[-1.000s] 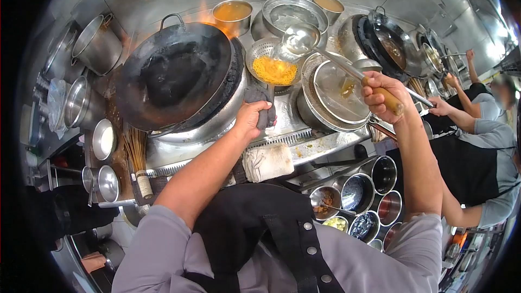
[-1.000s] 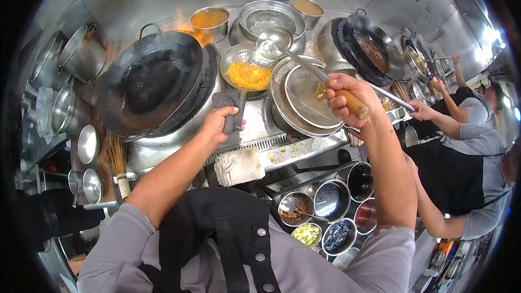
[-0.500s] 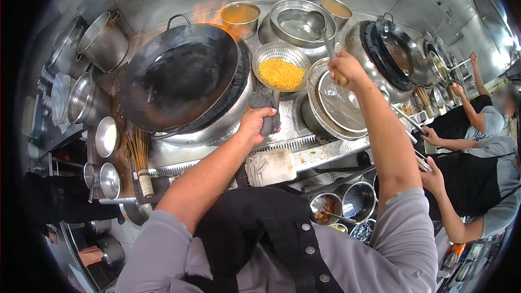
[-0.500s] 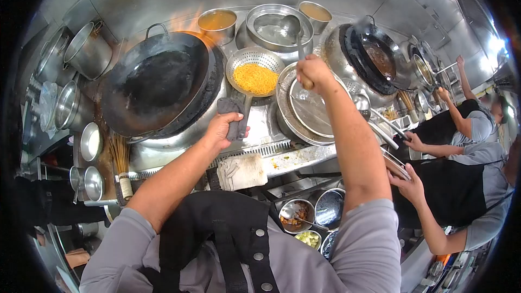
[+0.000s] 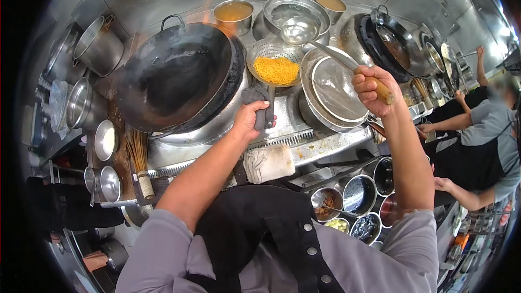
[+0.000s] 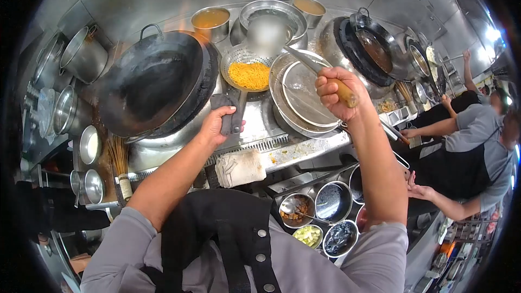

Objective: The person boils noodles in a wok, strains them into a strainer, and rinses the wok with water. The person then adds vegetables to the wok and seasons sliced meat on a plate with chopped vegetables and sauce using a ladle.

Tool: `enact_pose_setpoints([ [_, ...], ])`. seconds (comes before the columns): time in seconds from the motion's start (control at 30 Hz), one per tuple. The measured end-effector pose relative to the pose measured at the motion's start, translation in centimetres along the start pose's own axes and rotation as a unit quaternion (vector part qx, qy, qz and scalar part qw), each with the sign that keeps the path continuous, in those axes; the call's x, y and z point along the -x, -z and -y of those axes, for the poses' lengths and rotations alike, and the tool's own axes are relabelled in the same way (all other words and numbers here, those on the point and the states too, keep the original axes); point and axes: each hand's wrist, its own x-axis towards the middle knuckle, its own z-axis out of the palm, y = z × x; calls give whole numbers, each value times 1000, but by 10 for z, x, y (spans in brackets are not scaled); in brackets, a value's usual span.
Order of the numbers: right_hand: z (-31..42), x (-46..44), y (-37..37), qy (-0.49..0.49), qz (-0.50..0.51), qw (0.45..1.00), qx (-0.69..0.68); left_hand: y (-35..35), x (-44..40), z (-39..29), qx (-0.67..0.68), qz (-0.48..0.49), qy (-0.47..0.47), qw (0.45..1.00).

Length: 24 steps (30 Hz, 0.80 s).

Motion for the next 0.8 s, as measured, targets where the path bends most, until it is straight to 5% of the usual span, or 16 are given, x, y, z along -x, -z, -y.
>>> enact_pose_setpoints([
  [0.37, -21, 61, -45, 65, -135, 947, 285, 1, 1, 0, 1, -15, -7, 1000],
  [0.8, -123, 77, -79, 55, -194, 729, 654, 9, -8, -1, -34, 36, -3, 999],
])
